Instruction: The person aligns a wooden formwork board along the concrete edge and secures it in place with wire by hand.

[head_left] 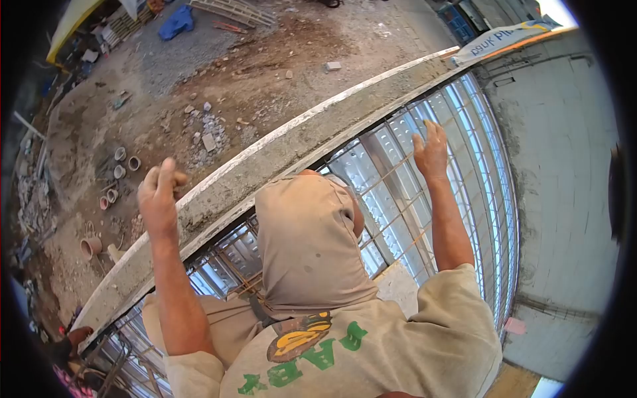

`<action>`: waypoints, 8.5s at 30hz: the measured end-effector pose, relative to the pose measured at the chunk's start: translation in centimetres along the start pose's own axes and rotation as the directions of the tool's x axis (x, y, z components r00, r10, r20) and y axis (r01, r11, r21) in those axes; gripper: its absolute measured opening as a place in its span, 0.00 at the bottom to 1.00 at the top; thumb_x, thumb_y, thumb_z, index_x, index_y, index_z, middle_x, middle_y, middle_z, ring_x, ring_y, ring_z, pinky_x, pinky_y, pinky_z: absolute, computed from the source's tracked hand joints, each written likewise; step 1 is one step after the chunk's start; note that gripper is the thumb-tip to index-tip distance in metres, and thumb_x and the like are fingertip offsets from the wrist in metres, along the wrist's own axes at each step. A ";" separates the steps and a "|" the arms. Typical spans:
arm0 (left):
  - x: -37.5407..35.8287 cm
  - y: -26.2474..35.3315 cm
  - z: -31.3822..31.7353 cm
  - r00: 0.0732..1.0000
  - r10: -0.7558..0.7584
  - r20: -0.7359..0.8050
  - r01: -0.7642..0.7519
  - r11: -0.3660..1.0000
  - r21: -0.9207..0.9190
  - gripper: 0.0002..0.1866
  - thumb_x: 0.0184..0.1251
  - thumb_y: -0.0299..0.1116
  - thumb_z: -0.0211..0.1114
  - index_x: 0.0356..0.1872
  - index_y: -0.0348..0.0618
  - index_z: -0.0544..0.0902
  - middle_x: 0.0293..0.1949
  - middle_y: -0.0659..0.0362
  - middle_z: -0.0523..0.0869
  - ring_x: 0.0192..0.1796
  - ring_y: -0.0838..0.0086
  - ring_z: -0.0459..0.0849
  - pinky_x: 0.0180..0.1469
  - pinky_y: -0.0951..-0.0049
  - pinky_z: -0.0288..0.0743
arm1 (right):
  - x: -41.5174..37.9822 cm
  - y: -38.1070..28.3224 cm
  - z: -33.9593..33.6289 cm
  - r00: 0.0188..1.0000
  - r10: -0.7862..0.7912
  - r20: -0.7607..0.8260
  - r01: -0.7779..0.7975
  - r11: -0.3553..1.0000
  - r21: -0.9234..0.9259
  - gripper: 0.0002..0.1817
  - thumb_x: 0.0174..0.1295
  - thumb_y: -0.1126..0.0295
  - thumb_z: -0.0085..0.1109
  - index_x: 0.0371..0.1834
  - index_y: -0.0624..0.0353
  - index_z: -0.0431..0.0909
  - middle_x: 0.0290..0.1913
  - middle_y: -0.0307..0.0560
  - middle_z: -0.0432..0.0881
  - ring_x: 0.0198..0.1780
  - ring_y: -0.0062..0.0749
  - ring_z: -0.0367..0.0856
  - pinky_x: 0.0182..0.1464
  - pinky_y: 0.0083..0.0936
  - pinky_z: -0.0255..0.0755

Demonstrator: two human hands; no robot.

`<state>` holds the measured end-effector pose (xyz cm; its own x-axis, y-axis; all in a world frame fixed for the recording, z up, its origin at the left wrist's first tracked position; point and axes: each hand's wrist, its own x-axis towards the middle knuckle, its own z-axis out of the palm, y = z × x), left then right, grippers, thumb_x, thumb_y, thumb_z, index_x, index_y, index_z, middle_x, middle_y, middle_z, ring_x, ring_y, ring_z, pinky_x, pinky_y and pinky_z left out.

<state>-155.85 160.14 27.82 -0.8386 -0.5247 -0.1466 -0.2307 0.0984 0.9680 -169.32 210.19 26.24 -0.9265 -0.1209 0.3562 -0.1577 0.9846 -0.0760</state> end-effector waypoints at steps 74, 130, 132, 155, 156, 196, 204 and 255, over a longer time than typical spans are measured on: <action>-2.5 -15.5 12.0 0.855 -0.363 -0.371 0.518 0.636 0.571 0.12 0.62 0.39 0.60 0.41 0.46 0.85 0.39 0.54 0.87 0.43 0.59 0.84 0.47 0.59 0.74 | -3.7 -28.2 45.2 -0.489 -0.465 0.738 0.771 0.165 0.615 0.12 0.52 0.69 0.57 0.39 0.54 0.85 0.45 0.47 0.85 0.50 0.40 0.82 0.48 0.35 0.78; -0.6 -15.0 12.0 0.750 -0.631 -0.198 0.571 0.466 0.676 0.17 0.63 0.48 0.58 0.37 0.46 0.86 0.39 0.52 0.86 0.45 0.56 0.83 0.49 0.56 0.72 | -1.0 -32.5 46.4 -0.135 -0.638 0.758 0.811 0.368 0.454 0.12 0.59 0.70 0.52 0.40 0.58 0.84 0.45 0.54 0.84 0.47 0.41 0.84 0.46 0.34 0.79; -0.7 -15.0 12.0 0.747 -0.634 -0.199 0.571 0.459 0.681 0.17 0.63 0.48 0.58 0.37 0.46 0.86 0.39 0.52 0.86 0.45 0.57 0.83 0.49 0.56 0.72 | 0.1 -31.9 45.7 -0.162 -0.605 0.780 0.815 0.364 0.451 0.13 0.57 0.70 0.53 0.40 0.58 0.84 0.45 0.54 0.84 0.47 0.42 0.84 0.47 0.35 0.78; 9.5 -24.5 19.4 0.466 -0.808 0.361 0.151 0.475 0.867 0.21 0.65 0.48 0.57 0.52 0.48 0.82 0.52 0.49 0.82 0.57 0.56 0.78 0.60 0.58 0.69 | 4.3 -22.6 41.7 -0.016 -0.519 0.854 0.129 0.846 0.517 0.37 0.58 0.38 0.54 0.45 0.68 0.80 0.46 0.62 0.82 0.52 0.53 0.79 0.53 0.41 0.73; 9.3 -24.2 19.9 0.480 -0.808 0.341 0.161 0.463 0.872 0.20 0.65 0.48 0.58 0.52 0.49 0.82 0.52 0.49 0.82 0.56 0.56 0.79 0.59 0.58 0.69 | 4.5 -22.5 41.6 0.125 -0.456 0.881 0.145 0.887 0.438 0.38 0.60 0.36 0.50 0.48 0.67 0.78 0.47 0.61 0.82 0.53 0.53 0.79 0.53 0.41 0.73; 8.1 -27.4 18.7 0.667 -0.706 0.237 0.144 0.434 0.889 0.25 0.64 0.34 0.55 0.64 0.51 0.69 0.65 0.54 0.71 0.67 0.60 0.68 0.67 0.59 0.62 | -1.6 -23.0 40.3 -0.324 -0.664 0.674 0.319 0.594 0.738 0.20 0.67 0.51 0.48 0.51 0.52 0.79 0.46 0.53 0.83 0.50 0.51 0.79 0.53 0.41 0.73; 7.5 -29.8 19.0 0.501 -0.813 0.297 0.244 0.462 0.853 0.18 0.61 0.31 0.56 0.52 0.46 0.82 0.53 0.48 0.81 0.57 0.57 0.80 0.58 0.62 0.74 | -4.0 -21.7 40.9 -0.238 -0.762 0.603 0.282 0.540 0.793 0.16 0.67 0.57 0.49 0.50 0.53 0.79 0.44 0.55 0.82 0.49 0.51 0.80 0.52 0.42 0.73; 7.6 -30.7 19.7 0.574 -0.801 0.169 0.379 0.443 0.812 0.19 0.63 0.49 0.61 0.39 0.43 0.86 0.43 0.45 0.85 0.48 0.53 0.82 0.51 0.58 0.74 | -4.9 -24.1 38.9 -0.184 -0.741 0.646 0.219 0.609 0.762 0.18 0.60 0.52 0.58 0.37 0.57 0.83 0.39 0.56 0.83 0.45 0.52 0.81 0.49 0.42 0.75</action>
<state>-164.84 169.81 -7.03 -0.3803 -0.2372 -0.8939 -0.8209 0.5319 0.2081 -174.24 182.15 -9.88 0.0666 -0.7894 -0.6103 -0.5593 0.4770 -0.6780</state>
